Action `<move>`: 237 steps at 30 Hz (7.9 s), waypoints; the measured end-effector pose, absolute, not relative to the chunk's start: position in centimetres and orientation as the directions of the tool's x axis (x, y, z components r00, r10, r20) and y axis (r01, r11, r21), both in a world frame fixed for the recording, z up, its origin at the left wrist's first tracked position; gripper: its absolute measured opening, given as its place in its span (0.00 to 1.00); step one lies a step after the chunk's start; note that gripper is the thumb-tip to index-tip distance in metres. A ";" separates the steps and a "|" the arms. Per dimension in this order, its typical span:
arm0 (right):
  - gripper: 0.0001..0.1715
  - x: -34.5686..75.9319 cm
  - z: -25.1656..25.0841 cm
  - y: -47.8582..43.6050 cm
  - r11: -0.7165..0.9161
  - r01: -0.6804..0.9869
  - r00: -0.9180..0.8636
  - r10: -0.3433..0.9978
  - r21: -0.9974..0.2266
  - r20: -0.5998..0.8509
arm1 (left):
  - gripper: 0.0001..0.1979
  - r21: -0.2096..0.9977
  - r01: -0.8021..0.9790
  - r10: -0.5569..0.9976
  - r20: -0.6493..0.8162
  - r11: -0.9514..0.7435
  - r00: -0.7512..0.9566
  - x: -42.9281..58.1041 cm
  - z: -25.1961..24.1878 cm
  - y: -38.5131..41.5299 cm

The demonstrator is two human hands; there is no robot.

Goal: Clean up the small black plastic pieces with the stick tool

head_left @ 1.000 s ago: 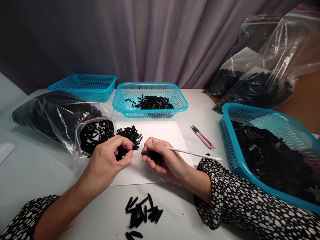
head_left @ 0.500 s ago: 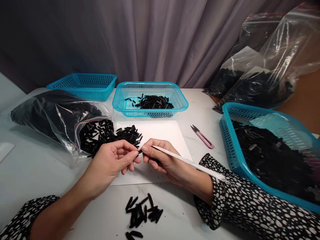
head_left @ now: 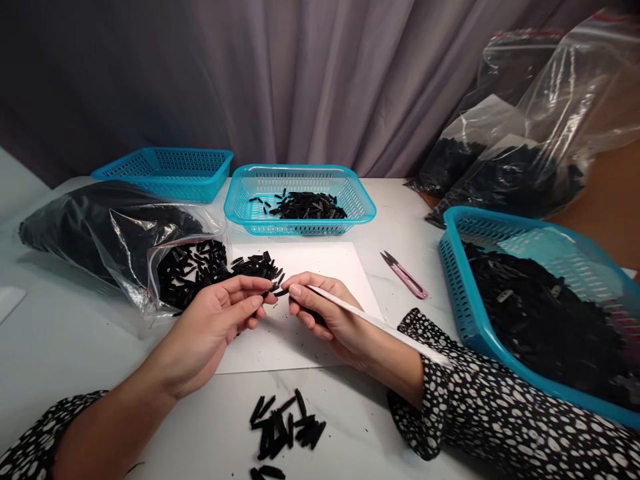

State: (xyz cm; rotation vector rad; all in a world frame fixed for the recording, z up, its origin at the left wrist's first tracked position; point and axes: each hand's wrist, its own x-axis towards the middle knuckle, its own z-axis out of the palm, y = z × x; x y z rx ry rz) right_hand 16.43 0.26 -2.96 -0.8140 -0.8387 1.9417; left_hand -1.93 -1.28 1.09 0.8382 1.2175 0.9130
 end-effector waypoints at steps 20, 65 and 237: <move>0.17 16.2 -2.9 0.5 -0.396 -0.524 -0.440 0.884 -0.754 -0.158 | 0.15 0.948 -0.060 0.950 -0.309 0.311 0.037 -1.5 1.1 -1.2; 0.16 16.5 -2.3 0.5 -0.421 -0.454 -0.429 0.876 -0.785 -0.221 | 0.16 0.968 -0.052 0.969 -0.247 0.246 -0.021 -1.4 1.1 -1.3; 0.12 16.0 -3.3 0.3 -0.366 -0.455 -0.437 0.886 -0.812 -0.155 | 0.03 0.980 0.150 0.982 -0.150 0.132 0.118 -1.3 -0.1 -1.1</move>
